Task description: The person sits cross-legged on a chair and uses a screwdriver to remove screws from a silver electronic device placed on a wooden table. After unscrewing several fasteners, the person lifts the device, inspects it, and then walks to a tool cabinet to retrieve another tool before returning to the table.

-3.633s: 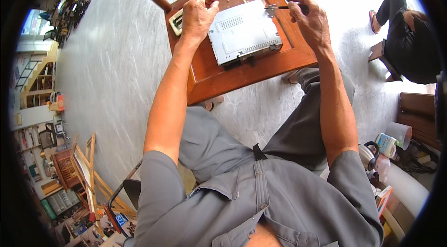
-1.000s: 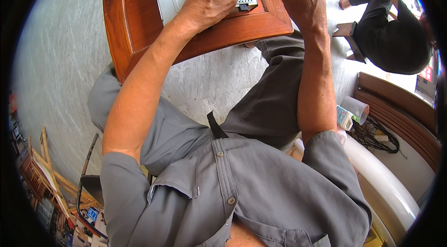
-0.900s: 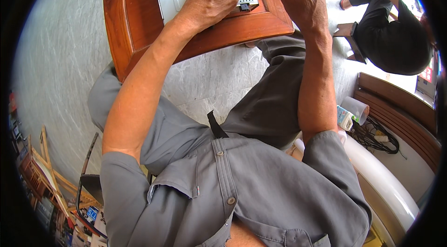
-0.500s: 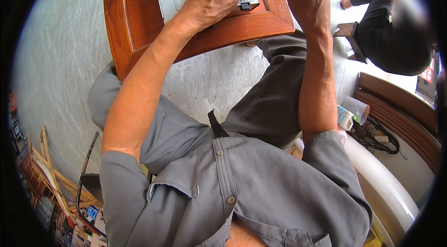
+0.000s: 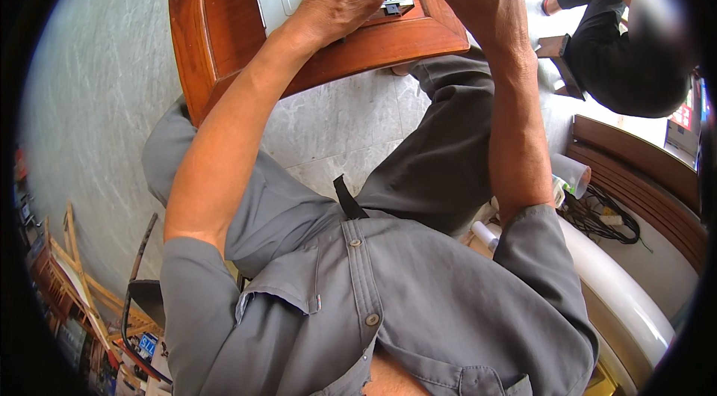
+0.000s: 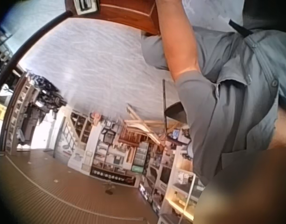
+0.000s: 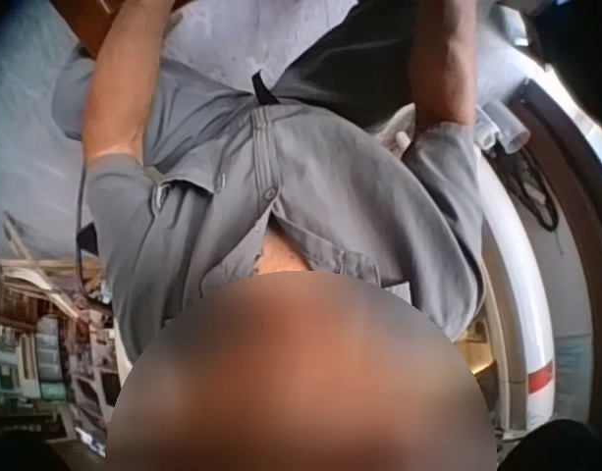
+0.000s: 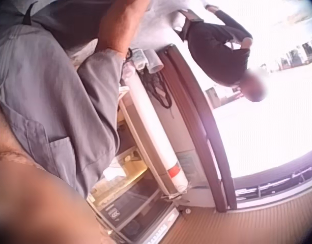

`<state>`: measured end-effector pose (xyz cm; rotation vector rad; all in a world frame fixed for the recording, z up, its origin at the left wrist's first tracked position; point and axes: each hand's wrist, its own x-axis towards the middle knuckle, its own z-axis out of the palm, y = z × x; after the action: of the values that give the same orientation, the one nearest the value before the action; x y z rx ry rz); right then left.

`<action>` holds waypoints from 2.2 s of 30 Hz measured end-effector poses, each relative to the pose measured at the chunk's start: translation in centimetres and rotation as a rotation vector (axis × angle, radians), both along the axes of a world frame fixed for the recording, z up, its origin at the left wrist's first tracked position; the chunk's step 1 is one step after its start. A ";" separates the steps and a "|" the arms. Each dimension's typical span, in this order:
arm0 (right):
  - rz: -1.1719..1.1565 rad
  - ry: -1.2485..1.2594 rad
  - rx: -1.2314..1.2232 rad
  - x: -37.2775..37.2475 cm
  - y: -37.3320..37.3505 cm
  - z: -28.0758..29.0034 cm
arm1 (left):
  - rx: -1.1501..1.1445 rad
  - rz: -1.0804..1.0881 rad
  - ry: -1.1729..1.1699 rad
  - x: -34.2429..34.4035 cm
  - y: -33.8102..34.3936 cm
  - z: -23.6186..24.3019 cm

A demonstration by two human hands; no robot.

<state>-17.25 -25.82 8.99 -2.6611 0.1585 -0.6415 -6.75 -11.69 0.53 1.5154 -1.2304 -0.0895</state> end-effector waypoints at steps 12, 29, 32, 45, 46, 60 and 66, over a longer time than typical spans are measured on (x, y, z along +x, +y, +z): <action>-0.099 0.323 -0.047 0.1 -0.5 3.3 | 0.012 -0.263 0.286 0.5 -1.1 1.2; 0.147 0.243 -0.082 0.3 -1.7 2.9 | -0.023 0.009 0.240 -0.6 -1.4 0.7; 0.137 0.238 -0.260 0.6 -2.2 3.0 | -0.071 -0.012 0.269 -0.8 -1.6 0.9; 0.083 0.454 -0.226 1.0 -1.6 4.8 | -0.156 -0.275 0.244 0.1 -1.8 0.3; 0.102 0.428 -0.238 1.0 -1.5 5.0 | -0.164 -0.282 0.266 0.2 -1.9 0.0; 0.161 0.252 -0.369 1.9 -3.1 2.6 | -0.168 -0.023 0.188 -0.7 -2.6 -1.0; 0.075 0.384 -0.293 2.2 -1.6 3.1 | 0.003 0.092 0.103 0.0 -1.3 -0.3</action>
<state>-15.08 -27.44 12.14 -3.0335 0.0727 -0.1293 -6.78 -12.95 0.25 1.5491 -1.0781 -0.1069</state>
